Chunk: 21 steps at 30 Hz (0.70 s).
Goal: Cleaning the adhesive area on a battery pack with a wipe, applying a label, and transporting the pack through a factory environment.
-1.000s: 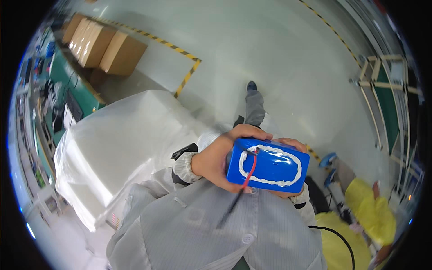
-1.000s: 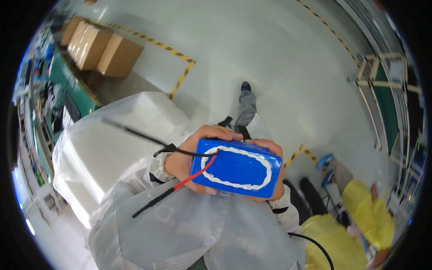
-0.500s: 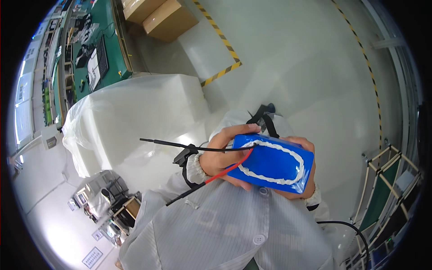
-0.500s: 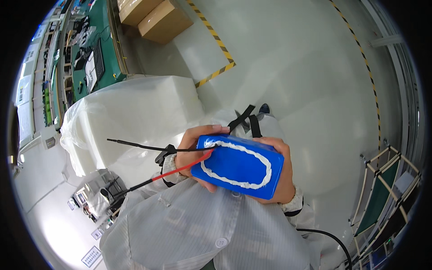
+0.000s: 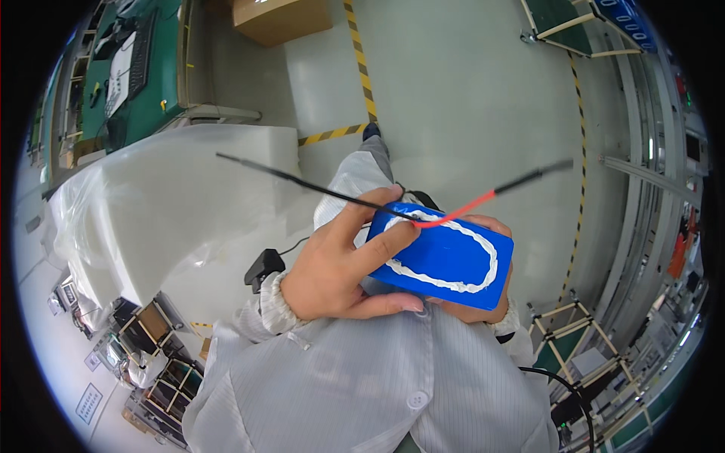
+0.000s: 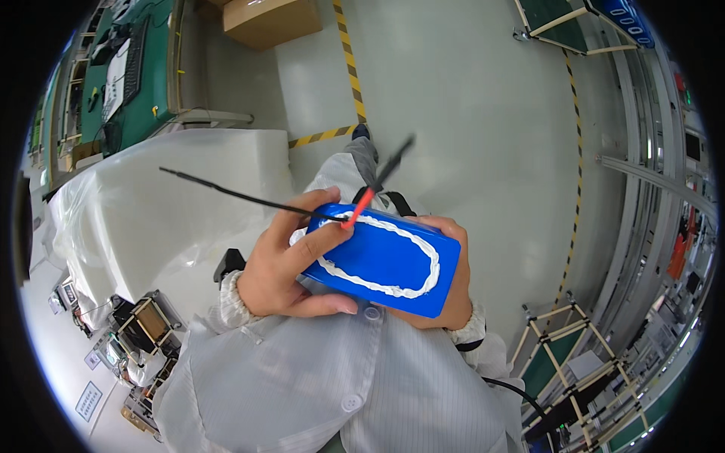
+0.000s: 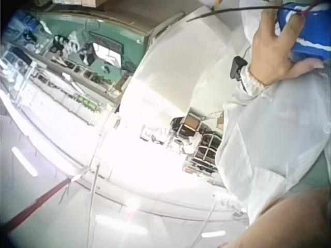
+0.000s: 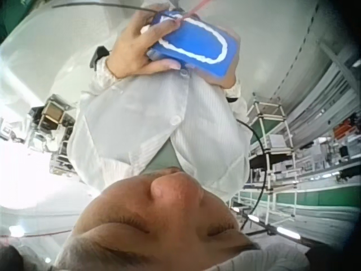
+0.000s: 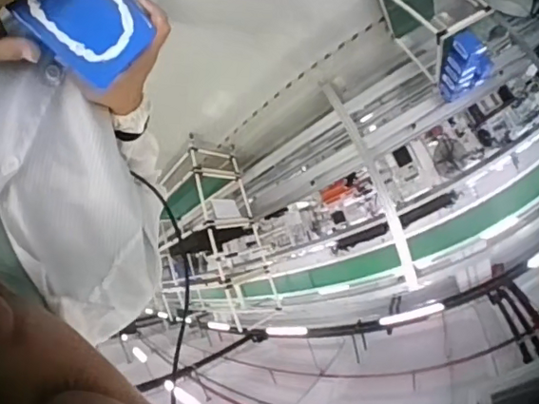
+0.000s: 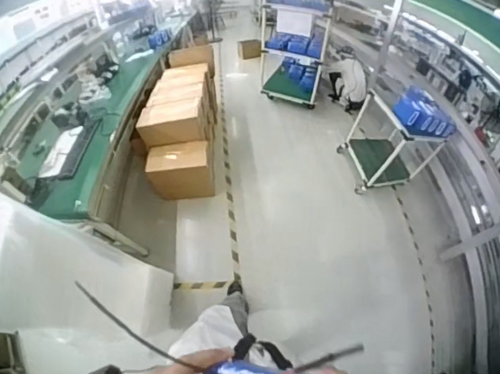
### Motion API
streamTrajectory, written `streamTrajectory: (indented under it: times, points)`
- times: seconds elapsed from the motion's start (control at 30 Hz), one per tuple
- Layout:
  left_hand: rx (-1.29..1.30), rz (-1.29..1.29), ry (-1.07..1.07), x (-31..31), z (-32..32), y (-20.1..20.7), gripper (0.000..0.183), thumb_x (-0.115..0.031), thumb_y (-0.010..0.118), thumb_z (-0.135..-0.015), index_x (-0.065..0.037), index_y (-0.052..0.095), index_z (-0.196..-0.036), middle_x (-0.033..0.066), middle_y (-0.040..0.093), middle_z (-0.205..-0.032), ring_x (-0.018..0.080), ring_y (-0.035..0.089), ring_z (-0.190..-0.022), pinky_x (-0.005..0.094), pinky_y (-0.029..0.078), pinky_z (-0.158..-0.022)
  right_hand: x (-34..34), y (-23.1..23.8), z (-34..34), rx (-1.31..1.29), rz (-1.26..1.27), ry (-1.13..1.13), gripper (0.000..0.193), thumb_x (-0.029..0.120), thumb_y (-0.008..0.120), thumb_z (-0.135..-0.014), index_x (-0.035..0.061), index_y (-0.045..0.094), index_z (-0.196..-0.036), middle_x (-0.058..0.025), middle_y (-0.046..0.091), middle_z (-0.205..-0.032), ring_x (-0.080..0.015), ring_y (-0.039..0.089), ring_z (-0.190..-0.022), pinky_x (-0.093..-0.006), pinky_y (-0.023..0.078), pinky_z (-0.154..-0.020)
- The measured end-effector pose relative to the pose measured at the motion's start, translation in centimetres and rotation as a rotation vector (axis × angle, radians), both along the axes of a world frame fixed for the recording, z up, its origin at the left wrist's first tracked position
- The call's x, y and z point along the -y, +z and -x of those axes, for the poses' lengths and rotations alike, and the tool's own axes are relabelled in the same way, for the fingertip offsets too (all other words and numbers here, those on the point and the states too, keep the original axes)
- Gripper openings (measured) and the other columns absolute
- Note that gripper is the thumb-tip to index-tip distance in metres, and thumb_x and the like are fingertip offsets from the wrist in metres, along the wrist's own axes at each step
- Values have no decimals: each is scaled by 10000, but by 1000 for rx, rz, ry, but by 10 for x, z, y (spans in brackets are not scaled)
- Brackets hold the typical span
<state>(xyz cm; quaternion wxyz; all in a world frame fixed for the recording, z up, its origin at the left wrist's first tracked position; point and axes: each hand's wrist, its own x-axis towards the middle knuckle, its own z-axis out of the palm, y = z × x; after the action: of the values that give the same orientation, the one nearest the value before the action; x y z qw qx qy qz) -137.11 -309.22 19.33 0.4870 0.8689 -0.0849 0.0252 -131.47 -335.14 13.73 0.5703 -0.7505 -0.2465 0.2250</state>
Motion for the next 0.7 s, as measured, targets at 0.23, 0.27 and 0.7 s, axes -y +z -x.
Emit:
streamTrajectory:
  times: [0.23,0.27,0.7]
  points:
    - [-120,-63,-32,-60,-95,26,855,-535,925,-638,-84,599,-1289,302,489,-1312,436,623,-1123,467,578,-900,-56,10,-85,-43,45,7,1080,304,968,-589,-9,354,-1419,-199,485,-1340,-319,576,-1224,-401,491,-1026]
    - [-130,-88,-32,-68,-110,29,842,-524,928,-636,-104,600,-1287,293,488,-1309,436,628,-1109,471,582,-891,-65,13,-101,-31,50,11,1080,310,967,-591,-10,354,-1421,-200,482,-1343,-324,572,-1231,-405,491,-1027]
    - [39,-61,52,-100,-267,17,580,-434,946,-659,-124,581,-987,229,512,-1308,427,647,-1111,507,519,-982,-115,8,-262,-9,-78,-2,1067,324,976,-579,-3,383,-1405,-181,490,-1331,-297,572,-1213,-388,490,-1012]
